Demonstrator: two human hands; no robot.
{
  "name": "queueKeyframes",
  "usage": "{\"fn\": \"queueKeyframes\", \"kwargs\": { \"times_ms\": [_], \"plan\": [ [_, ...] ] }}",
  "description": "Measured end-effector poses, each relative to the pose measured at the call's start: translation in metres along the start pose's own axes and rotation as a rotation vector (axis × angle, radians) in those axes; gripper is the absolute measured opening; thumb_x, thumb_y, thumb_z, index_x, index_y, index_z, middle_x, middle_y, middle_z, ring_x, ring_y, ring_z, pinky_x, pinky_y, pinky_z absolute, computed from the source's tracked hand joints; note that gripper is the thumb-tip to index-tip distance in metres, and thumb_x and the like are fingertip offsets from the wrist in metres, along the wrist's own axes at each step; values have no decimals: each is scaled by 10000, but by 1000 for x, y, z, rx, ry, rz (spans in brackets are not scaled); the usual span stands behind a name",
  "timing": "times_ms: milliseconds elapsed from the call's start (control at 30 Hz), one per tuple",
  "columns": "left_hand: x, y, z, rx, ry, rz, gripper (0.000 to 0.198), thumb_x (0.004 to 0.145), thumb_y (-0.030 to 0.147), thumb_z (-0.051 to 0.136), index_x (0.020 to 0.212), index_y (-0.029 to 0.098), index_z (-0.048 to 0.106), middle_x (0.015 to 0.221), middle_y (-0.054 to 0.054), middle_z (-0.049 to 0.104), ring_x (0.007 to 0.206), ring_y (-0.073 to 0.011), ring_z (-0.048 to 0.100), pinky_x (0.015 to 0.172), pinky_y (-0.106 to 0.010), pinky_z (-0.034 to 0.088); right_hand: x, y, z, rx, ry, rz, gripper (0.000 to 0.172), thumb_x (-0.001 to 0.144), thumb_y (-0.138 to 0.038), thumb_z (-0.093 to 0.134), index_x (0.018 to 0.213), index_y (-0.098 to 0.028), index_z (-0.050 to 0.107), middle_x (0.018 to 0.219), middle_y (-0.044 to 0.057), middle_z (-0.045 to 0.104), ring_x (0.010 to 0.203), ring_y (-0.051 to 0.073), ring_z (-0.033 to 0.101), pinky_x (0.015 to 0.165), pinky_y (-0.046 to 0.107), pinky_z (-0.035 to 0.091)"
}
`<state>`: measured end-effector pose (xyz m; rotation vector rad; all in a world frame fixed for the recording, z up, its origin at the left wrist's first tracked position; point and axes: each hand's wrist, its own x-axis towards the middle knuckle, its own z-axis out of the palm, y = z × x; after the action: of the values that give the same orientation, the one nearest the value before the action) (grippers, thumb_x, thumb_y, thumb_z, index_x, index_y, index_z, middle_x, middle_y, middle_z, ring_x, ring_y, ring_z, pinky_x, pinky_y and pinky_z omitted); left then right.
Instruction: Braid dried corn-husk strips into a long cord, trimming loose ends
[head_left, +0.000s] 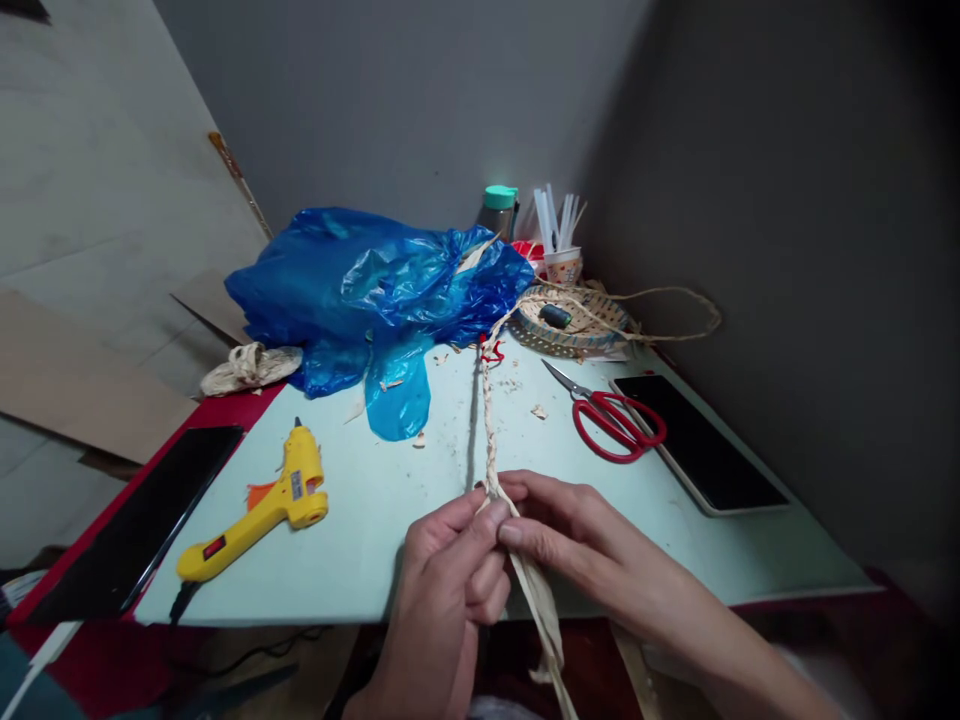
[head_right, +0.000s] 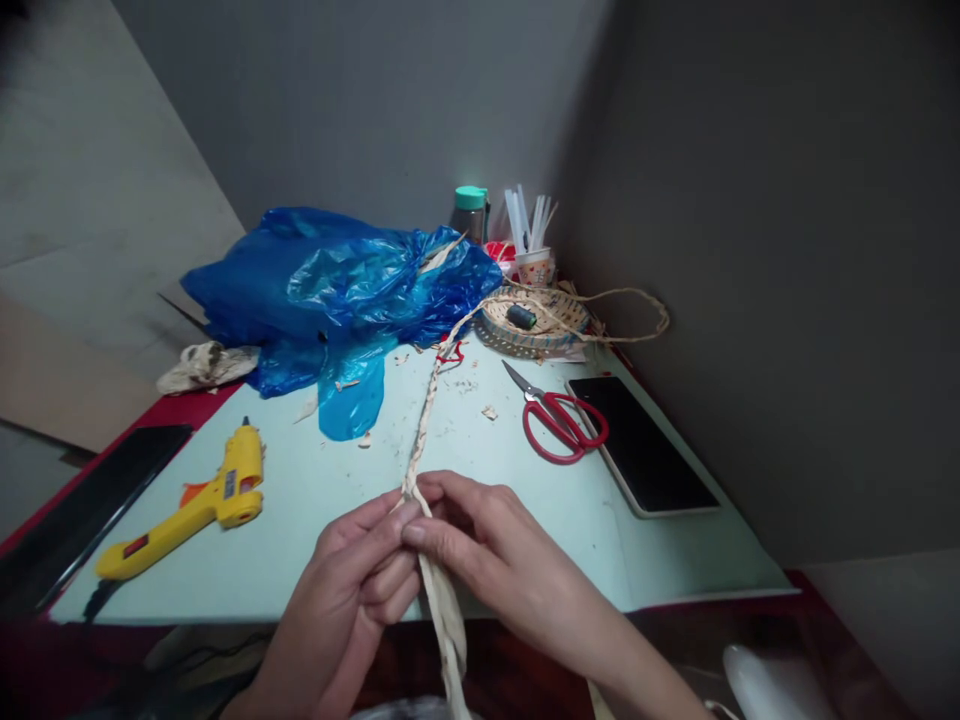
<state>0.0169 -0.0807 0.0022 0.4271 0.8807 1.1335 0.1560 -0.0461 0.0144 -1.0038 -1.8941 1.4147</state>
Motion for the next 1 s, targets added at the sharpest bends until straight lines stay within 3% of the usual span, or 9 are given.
{"fn": "queueKeyframes", "kwargs": {
  "times_ms": [100, 300, 467, 567, 633, 700, 767, 900, 1000],
  "plan": [
    [0, 1, 2, 90, 8, 20, 208, 836, 315, 626, 861, 108, 627, 518, 104, 149, 451, -30, 59, 410, -180, 87, -4, 4, -3, 6, 32, 21, 259, 946, -349, 477, 1121, -209, 607, 843, 7, 663, 836, 170, 620, 723, 229, 482],
    [3, 2, -3, 449, 57, 120, 288, 843, 381, 591, 925, 119, 675, 494, 89, 180, 455, -48, 115, 410, -188, 103, -18, 5, -3, -298, 215, 43, 305, 968, -383, 405, 1220, -269, 534, 816, -4, 656, 766, 161, 601, 667, 242, 438],
    [3, 9, -9, 896, -1, 284, 276, 886, 351, 512, 789, 152, 677, 521, 35, 431, 535, -85, 393, 509, -179, 329, -18, 5, -2, -272, 156, 56, 203, 992, -327, 341, 934, -231, 509, 690, -37, 579, 613, 116, 538, 604, 225, 391],
    [5, 6, -11, 1149, 32, 455, 282, 898, 300, 479, 717, 152, 636, 608, 1, 559, 578, -106, 466, 562, -203, 374, -16, 7, 4, -283, 238, 85, 184, 992, -316, 328, 872, -230, 439, 655, -47, 515, 559, 114, 472, 550, 230, 346],
    [8, -2, -12, 1291, 72, 650, 272, 901, 251, 463, 715, 149, 633, 620, -13, 592, 562, -113, 495, 561, -216, 378, -15, 8, 12, -294, 295, 111, 178, 990, -317, 319, 857, -234, 402, 642, -52, 477, 536, 118, 440, 533, 237, 328],
    [11, -10, -12, 1348, 101, 842, 255, 897, 194, 451, 745, 145, 649, 653, -36, 633, 581, -125, 548, 583, -223, 394, -14, 9, 22, -281, 343, 104, 174, 989, -312, 304, 848, -235, 370, 637, -52, 462, 523, 121, 435, 522, 239, 324],
    [11, -15, -10, 1342, 116, 927, 263, 897, 161, 432, 767, 148, 660, 671, -48, 654, 579, -128, 566, 584, -224, 398, -12, 10, 30, -254, 390, 78, 171, 986, -305, 286, 845, -234, 349, 625, -50, 456, 503, 122, 439, 498, 237, 317],
    [7, -12, -7, 1261, 110, 677, 251, 904, 214, 451, 771, 170, 660, 689, -36, 648, 606, -133, 558, 603, -219, 404, -8, 14, 37, -252, 485, 16, 157, 983, -302, 284, 885, -223, 379, 628, -41, 477, 476, 117, 436, 470, 232, 312],
    [4, -3, -8, 1139, 108, 494, 255, 890, 303, 496, 727, 176, 646, 642, -16, 601, 661, -156, 553, 620, -223, 399, -9, 18, 33, -301, 459, -24, 165, 983, -281, 315, 917, -213, 451, 668, -25, 507, 512, 118, 454, 517, 236, 343]
  ]
}}
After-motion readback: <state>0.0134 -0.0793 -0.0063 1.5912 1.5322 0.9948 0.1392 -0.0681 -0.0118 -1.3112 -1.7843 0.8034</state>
